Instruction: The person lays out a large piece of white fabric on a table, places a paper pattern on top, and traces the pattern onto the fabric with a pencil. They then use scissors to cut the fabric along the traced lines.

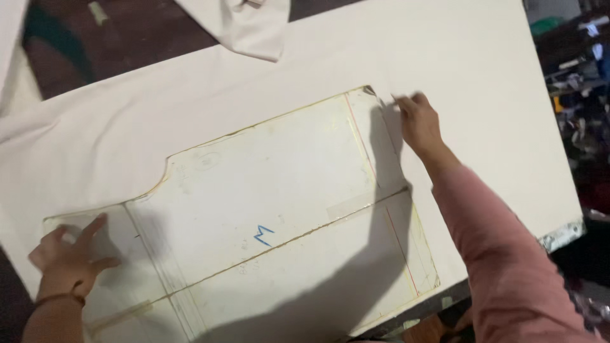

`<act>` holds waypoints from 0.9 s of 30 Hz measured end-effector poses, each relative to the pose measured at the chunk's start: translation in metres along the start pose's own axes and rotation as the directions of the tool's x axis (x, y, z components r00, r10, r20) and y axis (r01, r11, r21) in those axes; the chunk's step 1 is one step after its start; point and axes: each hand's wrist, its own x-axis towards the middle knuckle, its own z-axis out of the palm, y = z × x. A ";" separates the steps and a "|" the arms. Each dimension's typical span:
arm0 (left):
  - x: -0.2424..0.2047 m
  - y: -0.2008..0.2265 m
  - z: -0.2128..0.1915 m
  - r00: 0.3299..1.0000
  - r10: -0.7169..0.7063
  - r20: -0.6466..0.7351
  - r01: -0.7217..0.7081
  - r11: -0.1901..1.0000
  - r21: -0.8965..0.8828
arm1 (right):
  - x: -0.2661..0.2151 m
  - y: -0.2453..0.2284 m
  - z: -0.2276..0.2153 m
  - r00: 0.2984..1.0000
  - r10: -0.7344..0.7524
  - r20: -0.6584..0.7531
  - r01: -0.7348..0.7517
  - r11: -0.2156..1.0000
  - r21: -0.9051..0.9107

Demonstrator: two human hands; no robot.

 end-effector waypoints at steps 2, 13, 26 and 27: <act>-0.008 0.004 -0.012 0.982 -0.109 0.154 0.121 0.991 -0.066 | -0.039 -0.003 0.011 0.994 0.098 0.046 -0.102 0.992 0.071; -0.139 0.065 0.029 0.750 -0.612 -0.251 0.432 0.740 -0.516 | -0.148 -0.030 0.009 0.773 0.625 0.106 -0.622 0.715 0.319; -0.191 0.022 0.068 0.684 -0.727 -0.059 0.548 0.566 -0.617 | -0.168 -0.009 -0.016 0.881 0.474 -0.010 -0.362 0.686 0.631; -0.200 0.031 0.042 0.693 -0.707 0.140 0.628 0.497 -0.599 | -0.170 -0.002 -0.019 0.899 0.433 -0.064 -0.309 0.732 0.608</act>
